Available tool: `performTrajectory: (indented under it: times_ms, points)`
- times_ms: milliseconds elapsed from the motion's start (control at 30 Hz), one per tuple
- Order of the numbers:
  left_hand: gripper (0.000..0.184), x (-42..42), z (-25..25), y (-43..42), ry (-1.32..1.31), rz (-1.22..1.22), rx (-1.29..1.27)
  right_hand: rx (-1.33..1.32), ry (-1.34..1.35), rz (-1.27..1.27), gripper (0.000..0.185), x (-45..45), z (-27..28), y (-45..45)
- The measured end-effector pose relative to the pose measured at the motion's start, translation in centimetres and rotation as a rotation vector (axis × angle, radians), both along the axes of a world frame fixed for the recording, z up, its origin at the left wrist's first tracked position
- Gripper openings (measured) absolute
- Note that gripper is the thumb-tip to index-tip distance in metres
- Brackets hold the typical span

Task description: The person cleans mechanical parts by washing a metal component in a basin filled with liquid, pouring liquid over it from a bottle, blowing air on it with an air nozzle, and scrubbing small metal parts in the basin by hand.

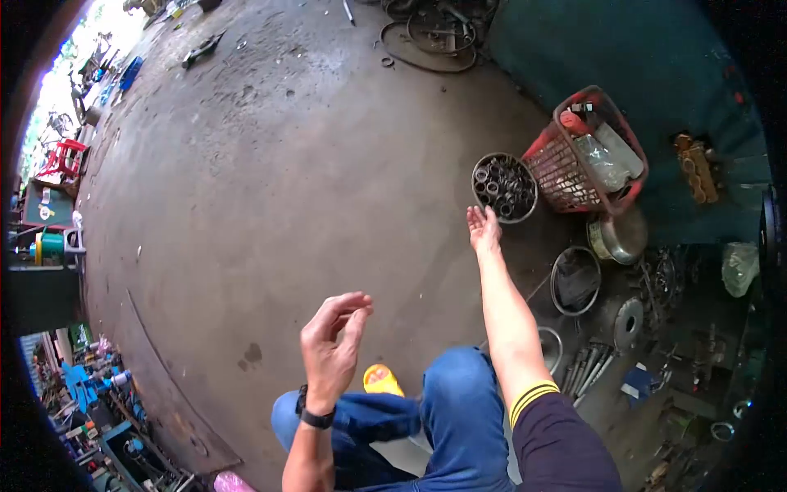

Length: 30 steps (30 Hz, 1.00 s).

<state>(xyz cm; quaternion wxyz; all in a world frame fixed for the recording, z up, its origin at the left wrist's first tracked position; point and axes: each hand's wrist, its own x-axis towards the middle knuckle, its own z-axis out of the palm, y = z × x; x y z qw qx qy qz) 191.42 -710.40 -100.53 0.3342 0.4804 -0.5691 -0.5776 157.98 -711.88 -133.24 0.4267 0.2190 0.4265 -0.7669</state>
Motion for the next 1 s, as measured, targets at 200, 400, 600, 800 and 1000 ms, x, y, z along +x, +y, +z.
performTrajectory:
  times_ms: [200, 400, 600, 800, 1000]
  points:
    - [0.016, 0.2, -4.4, -3.6, -0.108, -0.010, -0.071, -0.010, 0.071, -0.176, 0.021, -1.8, -1.5, -2.0]
    - [0.011, 2.3, -1.5, -1.5, -0.198, 0.059, -0.030, 0.117, 0.242, -0.026, 0.029, 1.5, 5.2, 1.0]
    - [0.012, 10.5, 15.8, 2.6, -0.232, 0.165, 0.210, 0.298, 0.397, 0.489, 0.017, 8.9, 26.8, 1.0]
    - [0.014, 21.7, 38.3, -0.3, -0.220, 0.266, 0.235, 0.301, 0.372, 0.802, 0.013, 21.3, 56.7, -7.2]
    - [0.019, 31.4, 52.2, -13.1, -0.131, 0.454, 0.171, 0.248, 0.403, 1.055, 0.024, 32.2, 78.1, -21.5]
